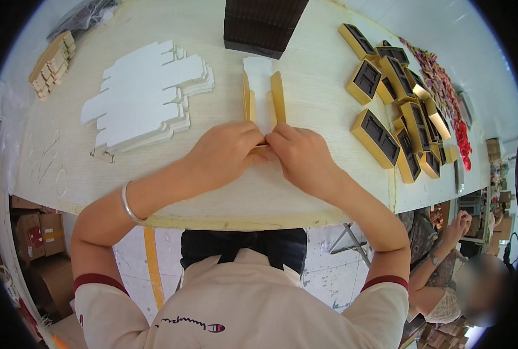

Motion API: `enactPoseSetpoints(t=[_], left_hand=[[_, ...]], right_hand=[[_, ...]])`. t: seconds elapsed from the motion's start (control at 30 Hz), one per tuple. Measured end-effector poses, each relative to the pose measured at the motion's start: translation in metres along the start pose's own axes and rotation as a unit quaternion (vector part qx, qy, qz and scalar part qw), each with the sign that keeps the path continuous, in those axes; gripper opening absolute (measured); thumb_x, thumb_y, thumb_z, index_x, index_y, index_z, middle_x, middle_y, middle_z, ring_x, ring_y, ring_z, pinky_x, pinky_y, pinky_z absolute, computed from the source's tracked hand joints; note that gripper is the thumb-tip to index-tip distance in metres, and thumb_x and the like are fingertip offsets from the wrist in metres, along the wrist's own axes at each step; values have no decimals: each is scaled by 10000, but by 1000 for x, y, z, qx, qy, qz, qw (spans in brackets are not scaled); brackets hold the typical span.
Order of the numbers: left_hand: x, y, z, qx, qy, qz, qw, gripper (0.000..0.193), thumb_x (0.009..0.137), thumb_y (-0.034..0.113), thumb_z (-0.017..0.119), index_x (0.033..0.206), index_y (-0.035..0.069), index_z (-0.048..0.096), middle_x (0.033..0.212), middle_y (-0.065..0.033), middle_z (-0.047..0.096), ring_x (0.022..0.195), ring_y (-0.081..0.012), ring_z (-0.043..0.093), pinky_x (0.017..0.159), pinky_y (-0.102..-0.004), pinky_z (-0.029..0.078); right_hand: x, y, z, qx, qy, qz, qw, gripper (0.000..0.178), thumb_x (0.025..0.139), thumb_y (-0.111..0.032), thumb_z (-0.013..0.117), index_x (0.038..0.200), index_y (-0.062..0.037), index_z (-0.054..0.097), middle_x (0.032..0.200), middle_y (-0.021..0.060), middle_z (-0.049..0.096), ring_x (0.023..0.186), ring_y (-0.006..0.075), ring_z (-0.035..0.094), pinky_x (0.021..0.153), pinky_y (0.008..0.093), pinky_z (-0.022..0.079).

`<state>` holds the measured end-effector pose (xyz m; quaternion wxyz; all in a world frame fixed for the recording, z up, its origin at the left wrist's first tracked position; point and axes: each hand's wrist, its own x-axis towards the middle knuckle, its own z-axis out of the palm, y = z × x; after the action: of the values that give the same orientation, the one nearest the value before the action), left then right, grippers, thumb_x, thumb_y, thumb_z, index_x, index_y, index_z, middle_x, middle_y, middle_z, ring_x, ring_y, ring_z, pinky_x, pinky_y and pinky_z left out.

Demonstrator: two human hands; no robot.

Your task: The person folds flat white cardboard pieces into small rectangular boxes and places dark rectangular inserts inside them. The finished boxes are stacked on the table.

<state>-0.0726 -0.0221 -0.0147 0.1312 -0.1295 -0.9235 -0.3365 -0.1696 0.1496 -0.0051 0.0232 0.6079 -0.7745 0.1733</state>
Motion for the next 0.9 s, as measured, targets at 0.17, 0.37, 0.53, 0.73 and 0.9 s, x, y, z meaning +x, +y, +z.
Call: enactPoseSetpoints(t=[0.17, 0.37, 0.53, 0.73, 0.9], left_hand=[[11, 0, -13, 28, -89, -63, 994, 96, 777, 88, 691, 807, 15, 638, 819, -132, 635, 788, -321, 602, 660, -406, 472], [25, -7, -31, 40, -174, -51, 983, 74, 766, 69, 684, 759, 38, 617, 781, -88, 622, 806, -292, 586, 694, -368, 463], [33, -10, -47, 65, -235, 11, 970, 140, 766, 166, 712, 739, 52, 634, 770, -83, 619, 915, -269, 573, 820, -422, 438], [32, -18, -51, 254, -82, 147, 953, 216, 753, 248, 724, 750, 57, 623, 886, -76, 636, 906, -258, 572, 858, -512, 420], [7, 6, -8, 174, -20, 50, 983, 201, 750, 237, 720, 824, 71, 633, 988, -73, 613, 908, -253, 575, 790, -412, 471]], right_hand=[[13, 1, -19, 69, -99, 40, 992, 83, 815, -119, 665, 840, -56, 617, 838, 72, 572, 708, 279, 603, 602, 373, 478], [4, -11, 0, 54, -58, 49, 996, 94, 842, -147, 669, 844, -60, 633, 839, 71, 580, 720, 277, 603, 616, 375, 481], [5, 7, -17, 205, -34, 44, 977, 93, 809, -115, 677, 849, -43, 636, 859, 86, 587, 751, 279, 605, 641, 377, 489], [-17, 55, -28, -93, 9, 42, 995, 135, 799, -163, 668, 847, -40, 636, 822, 103, 622, 762, 273, 625, 648, 393, 507], [-25, -7, -26, 82, -41, 73, 993, 132, 809, -149, 661, 858, -35, 617, 685, 117, 600, 642, 300, 618, 577, 402, 495]])
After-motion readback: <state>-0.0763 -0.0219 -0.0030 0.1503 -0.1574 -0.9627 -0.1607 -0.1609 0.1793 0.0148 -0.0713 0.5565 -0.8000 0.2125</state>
